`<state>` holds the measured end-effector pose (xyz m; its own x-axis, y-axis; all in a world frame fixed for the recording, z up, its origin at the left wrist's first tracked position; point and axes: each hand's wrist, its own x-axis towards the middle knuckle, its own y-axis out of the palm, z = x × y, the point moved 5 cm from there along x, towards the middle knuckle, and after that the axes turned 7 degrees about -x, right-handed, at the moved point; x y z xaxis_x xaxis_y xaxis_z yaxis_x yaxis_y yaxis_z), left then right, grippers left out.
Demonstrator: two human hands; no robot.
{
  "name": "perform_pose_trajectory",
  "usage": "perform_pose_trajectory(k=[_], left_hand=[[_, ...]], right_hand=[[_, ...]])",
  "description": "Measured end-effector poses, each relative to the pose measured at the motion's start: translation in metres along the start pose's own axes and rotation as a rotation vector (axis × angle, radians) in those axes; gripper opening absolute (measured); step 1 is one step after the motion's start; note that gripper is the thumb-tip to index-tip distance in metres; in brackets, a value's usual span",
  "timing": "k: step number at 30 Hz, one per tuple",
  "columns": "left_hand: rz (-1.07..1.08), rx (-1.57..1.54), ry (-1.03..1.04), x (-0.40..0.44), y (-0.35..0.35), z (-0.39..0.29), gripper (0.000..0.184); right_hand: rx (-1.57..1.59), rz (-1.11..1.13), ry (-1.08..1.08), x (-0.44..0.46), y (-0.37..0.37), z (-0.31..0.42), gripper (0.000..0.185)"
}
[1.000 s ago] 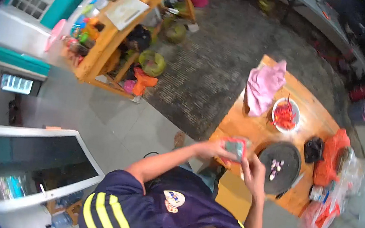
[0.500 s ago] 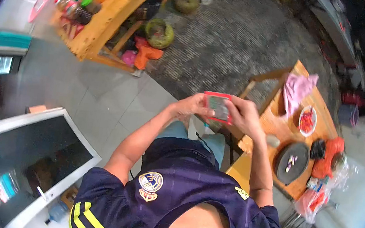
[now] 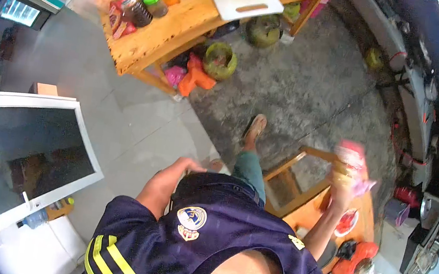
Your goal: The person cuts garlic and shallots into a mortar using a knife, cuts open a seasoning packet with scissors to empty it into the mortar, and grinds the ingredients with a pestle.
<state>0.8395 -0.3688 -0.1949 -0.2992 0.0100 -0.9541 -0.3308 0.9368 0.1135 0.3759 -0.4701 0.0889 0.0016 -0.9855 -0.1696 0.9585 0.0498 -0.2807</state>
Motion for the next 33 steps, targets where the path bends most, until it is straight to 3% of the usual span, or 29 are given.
perform_pose_trajectory(k=[3,4,6,7,8,9,11,12,13,14,16,17,18,19,20,21,22,24,25,26,28,30,31,33], left_hand=[[-0.130,-0.205,0.056,0.061,-0.008,0.029,0.083],[-0.149,-0.244,0.057,0.074,-0.025,0.016,0.081],[-0.037,-0.347,-0.031,0.064,-0.074,-0.038,0.077],[-0.099,-0.132,-0.020,0.067,-0.110,-0.065,0.072],[-0.166,0.072,-0.014,0.070,-0.142,-0.086,0.067],[-0.231,0.263,-0.017,0.071,-0.170,-0.107,0.062],[-0.645,-0.017,0.124,0.036,-0.215,-0.149,0.056],[-0.624,-0.148,0.310,-0.009,-0.237,-0.182,0.056],[-0.662,-0.216,0.391,-0.017,-0.258,-0.202,0.068],[-0.596,-0.500,0.470,-0.038,-0.279,-0.229,0.072],[-0.322,-0.949,0.662,-0.087,-0.298,-0.272,0.081],[-0.142,-1.092,0.791,-0.105,-0.318,-0.286,0.085],[-0.064,-1.172,0.931,-0.125,-0.336,-0.296,0.086],[0.040,-1.250,1.059,-0.141,-0.347,-0.311,0.088],[0.141,-1.317,1.217,-0.154,-0.368,-0.325,0.090],[0.152,-1.301,1.267,-0.164,-0.387,-0.334,0.090],[0.160,-1.287,1.321,-0.173,-0.402,-0.341,0.090],[0.099,-1.279,1.408,-0.180,-0.436,-0.347,0.091],[0.037,-1.279,1.420,-0.179,-0.450,-0.345,0.091],[-0.027,-1.275,1.427,-0.179,-0.463,-0.342,0.092],[0.150,-1.392,1.534,-0.201,-0.486,-0.339,0.079],[0.231,-1.468,1.638,-0.206,-0.506,-0.331,0.069],[0.104,-1.534,1.589,-0.204,-0.517,-0.319,0.051],[-0.021,-1.605,1.541,-0.200,-0.544,-0.304,0.044]], right_hand=[[0.025,0.204,-0.027,0.076,0.000,0.036,0.010],[0.684,0.178,-0.099,0.088,-0.010,0.046,0.008],[0.230,0.090,-0.042,0.125,-0.025,0.020,0.008],[0.011,0.061,-0.002,0.143,-0.032,0.008,0.009],[-0.908,0.182,-0.311,0.170,-0.005,0.024,0.009],[-0.553,0.211,-0.130,0.190,0.005,0.032,0.012],[-0.230,0.172,0.018,0.229,0.015,0.059,0.020],[-0.073,0.135,0.121,0.234,0.013,0.069,0.024],[0.077,0.089,0.181,0.260,0.011,0.080,0.028],[-0.551,0.348,-0.250,0.292,0.033,0.080,0.030],[-0.684,0.450,-0.209,0.323,0.055,0.108,0.024],[-0.333,0.611,-0.031,0.341,0.062,0.136,0.018],[0.308,0.575,0.053,0.358,0.067,0.126,0.015],[0.306,0.566,0.047,0.364,0.086,0.153,0.014],[-0.164,0.644,-0.062,0.392,0.104,0.164,0.013],[-0.627,0.711,-0.210,0.419,0.122,0.175,0.014],[-1.069,0.566,-0.622,0.439,0.139,0.175,0.017],[-0.755,0.664,-0.613,0.463,0.164,0.197,0.019],[-0.642,0.783,-0.331,0.476,0.180,0.216,0.028],[-0.660,0.827,-0.344,0.493,0.192,0.224,0.025],[-0.686,0.909,-0.386,0.527,0.218,0.239,0.021],[-0.690,0.947,-0.450,0.551,0.247,0.247,0.031],[-0.674,0.995,-0.464,0.562,0.263,0.252,0.035],[-0.774,1.038,-0.517,0.596,0.285,0.242,0.050]])
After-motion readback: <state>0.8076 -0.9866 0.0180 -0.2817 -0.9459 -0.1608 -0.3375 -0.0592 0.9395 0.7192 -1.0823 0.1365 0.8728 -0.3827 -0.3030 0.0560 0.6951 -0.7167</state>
